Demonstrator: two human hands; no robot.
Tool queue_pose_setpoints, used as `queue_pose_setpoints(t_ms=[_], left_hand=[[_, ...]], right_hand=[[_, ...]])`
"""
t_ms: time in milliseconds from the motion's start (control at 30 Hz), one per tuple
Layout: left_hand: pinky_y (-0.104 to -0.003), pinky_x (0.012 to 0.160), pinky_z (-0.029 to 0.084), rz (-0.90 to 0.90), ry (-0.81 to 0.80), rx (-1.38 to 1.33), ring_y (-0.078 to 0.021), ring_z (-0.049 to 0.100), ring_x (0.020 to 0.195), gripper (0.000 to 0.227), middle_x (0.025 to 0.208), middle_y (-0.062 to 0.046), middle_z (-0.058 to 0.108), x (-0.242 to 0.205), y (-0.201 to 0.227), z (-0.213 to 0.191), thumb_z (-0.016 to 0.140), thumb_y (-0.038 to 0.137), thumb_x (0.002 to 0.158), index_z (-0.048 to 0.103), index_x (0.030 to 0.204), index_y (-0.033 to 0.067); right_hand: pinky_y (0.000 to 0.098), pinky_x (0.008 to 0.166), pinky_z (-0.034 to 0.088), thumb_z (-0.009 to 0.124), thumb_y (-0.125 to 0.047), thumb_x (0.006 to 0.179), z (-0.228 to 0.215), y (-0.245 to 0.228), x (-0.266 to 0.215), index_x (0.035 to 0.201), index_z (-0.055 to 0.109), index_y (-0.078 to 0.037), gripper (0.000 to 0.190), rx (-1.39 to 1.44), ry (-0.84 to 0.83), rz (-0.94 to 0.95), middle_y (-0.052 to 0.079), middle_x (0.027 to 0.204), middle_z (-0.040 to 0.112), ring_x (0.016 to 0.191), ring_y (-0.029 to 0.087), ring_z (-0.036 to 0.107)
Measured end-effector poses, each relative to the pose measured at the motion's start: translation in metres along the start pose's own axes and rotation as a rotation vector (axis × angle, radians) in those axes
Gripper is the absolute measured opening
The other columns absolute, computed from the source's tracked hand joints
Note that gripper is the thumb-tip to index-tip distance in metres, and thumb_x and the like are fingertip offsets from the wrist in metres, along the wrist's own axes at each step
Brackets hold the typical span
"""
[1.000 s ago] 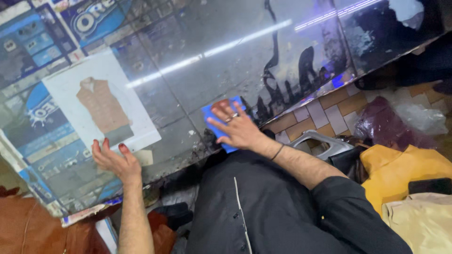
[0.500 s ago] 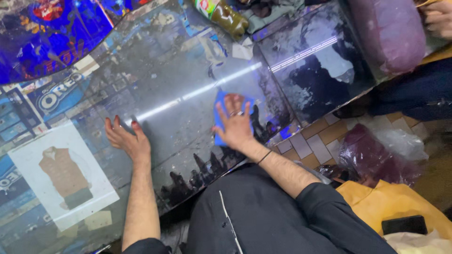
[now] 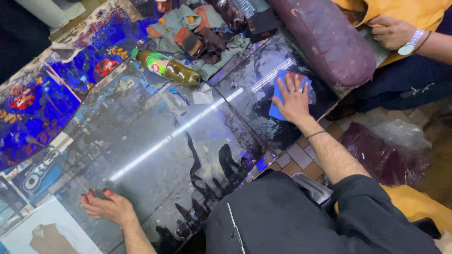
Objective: The person wipes a large reflective surface with a blue cloth, moving across different sections. The person then picks up two bottles and hands them to another person. Finally, the person handles a plastic-wrapped item on the floor.
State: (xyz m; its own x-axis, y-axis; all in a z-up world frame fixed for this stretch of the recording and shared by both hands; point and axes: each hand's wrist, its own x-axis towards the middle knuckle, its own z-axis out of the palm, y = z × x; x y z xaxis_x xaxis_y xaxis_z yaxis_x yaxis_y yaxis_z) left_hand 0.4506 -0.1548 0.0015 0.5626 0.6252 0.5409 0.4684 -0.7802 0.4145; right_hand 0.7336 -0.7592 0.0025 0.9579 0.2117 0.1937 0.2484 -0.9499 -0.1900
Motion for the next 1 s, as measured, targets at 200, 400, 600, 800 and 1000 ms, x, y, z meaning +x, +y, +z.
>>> queue_pose_setpoints(t_ms=[200,400,600,800,1000], left_hand=[[-0.062,0.114,0.03,0.019,0.007,0.026,-0.0449,0.04,0.142,0.071,0.153,-0.025,0.043,-0.003,-0.006,0.005,0.031,0.058,0.121,0.052,0.143,-0.0054],[-0.062,0.116,0.03,0.017,0.0,0.027,-0.0446,0.041,0.144,0.069,0.153,-0.025,0.042,-0.004,-0.016,0.009,0.026,0.056,0.121,0.05,0.138,-0.0067],[-0.058,0.125,0.026,0.087,-0.074,-0.223,-0.0451,0.033,0.15,0.057,0.156,-0.029,0.037,-0.031,0.069,0.008,0.042,0.044,0.119,0.048,0.143,-0.0076],[-0.053,0.127,0.027,0.741,-0.717,-0.748,-0.0405,0.036,0.155,0.049,0.161,-0.013,0.044,-0.096,0.269,-0.001,0.074,0.023,0.091,0.059,0.137,0.0172],[-0.054,0.136,0.01,0.665,-0.563,-1.176,-0.0422,0.009,0.166,0.08,0.175,-0.019,0.017,-0.091,0.375,-0.028,0.057,0.05,0.102,0.025,0.164,0.0131]], right_hand=[[0.0667,0.117,0.021,0.058,-0.038,0.104,0.028,0.031,0.037,0.151,0.052,-0.006,0.058,-0.003,0.163,0.144,0.024,0.16,0.042,0.148,0.049,0.029],[0.033,0.095,0.06,0.053,0.011,0.093,0.042,0.03,0.006,0.12,0.076,-0.006,0.039,0.698,0.376,0.071,0.016,0.122,0.075,0.107,0.028,0.075],[0.0255,0.075,0.052,0.065,0.004,0.1,0.048,-0.006,-0.047,0.098,0.067,0.001,0.004,1.526,0.477,0.335,0.008,0.094,0.069,0.083,0.011,0.063],[0.0313,0.058,0.047,0.038,-0.061,0.118,-0.009,-0.12,-0.095,0.099,0.061,-0.006,0.063,2.503,0.139,0.326,0.001,0.075,0.057,0.064,0.016,0.058],[0.0443,0.131,0.01,0.025,-0.087,0.091,-0.109,-0.201,-0.136,0.165,0.01,-0.003,0.113,2.125,-0.21,-0.189,0.018,0.172,0.011,0.161,0.029,0.012]])
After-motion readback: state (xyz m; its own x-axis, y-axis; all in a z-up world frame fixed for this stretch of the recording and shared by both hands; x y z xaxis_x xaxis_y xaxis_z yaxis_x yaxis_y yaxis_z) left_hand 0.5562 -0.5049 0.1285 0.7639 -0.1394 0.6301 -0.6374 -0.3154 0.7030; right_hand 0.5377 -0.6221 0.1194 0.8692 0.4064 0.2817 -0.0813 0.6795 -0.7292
